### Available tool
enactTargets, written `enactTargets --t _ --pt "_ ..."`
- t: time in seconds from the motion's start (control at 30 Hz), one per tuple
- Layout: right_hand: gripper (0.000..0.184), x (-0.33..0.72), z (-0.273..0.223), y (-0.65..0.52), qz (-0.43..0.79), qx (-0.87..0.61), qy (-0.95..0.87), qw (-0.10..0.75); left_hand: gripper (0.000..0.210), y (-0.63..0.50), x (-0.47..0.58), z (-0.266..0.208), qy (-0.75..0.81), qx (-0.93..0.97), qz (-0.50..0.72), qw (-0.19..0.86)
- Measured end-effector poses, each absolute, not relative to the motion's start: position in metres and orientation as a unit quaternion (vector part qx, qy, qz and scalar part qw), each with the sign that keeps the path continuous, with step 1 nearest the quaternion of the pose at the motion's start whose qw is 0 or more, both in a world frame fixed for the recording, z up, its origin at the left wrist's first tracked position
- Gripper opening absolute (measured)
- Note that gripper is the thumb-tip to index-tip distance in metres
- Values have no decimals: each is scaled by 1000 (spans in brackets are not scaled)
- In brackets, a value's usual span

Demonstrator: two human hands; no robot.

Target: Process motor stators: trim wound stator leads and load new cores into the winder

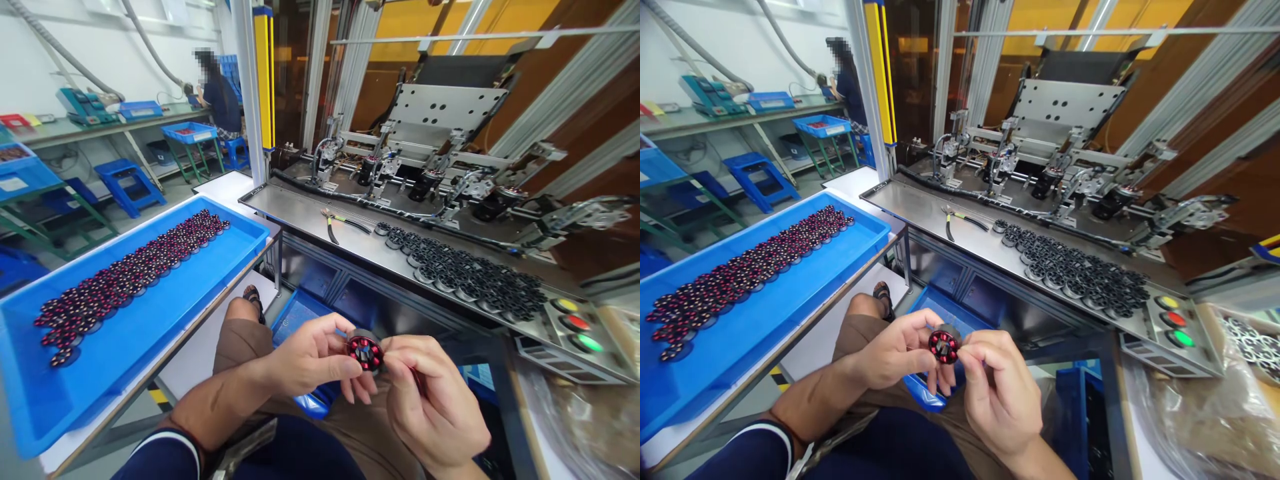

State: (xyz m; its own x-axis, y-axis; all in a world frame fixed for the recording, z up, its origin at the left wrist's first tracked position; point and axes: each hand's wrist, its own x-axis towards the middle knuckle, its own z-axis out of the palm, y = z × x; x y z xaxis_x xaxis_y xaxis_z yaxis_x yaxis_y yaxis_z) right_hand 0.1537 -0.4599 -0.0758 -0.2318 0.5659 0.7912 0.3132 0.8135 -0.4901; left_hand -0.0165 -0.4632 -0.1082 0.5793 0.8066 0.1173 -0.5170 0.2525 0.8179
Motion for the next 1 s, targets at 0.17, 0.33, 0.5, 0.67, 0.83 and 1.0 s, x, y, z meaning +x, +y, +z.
enactTargets --t 0.17,0.33,0.5,0.67,0.83,1.0 --pt "16 149 -79 -468 164 -317 -737 574 42 -466 -11 -109 169 467 531 687" --pt "24 139 -87 -471 341 -363 -637 588 45 -468 -12 -111 259 591 617 449" --pt "35 136 -99 -467 587 -348 -480 551 40 -469 -16 -106 322 684 597 268" --pt "31 136 -105 -464 667 -353 -398 521 41 -467 -19 -103 329 700 589 234" --pt "31 134 -106 -464 667 -366 -399 511 42 -466 -21 -105 330 704 583 236" --pt "33 133 -104 -464 649 -367 -423 515 40 -467 -23 -107 314 707 585 243"
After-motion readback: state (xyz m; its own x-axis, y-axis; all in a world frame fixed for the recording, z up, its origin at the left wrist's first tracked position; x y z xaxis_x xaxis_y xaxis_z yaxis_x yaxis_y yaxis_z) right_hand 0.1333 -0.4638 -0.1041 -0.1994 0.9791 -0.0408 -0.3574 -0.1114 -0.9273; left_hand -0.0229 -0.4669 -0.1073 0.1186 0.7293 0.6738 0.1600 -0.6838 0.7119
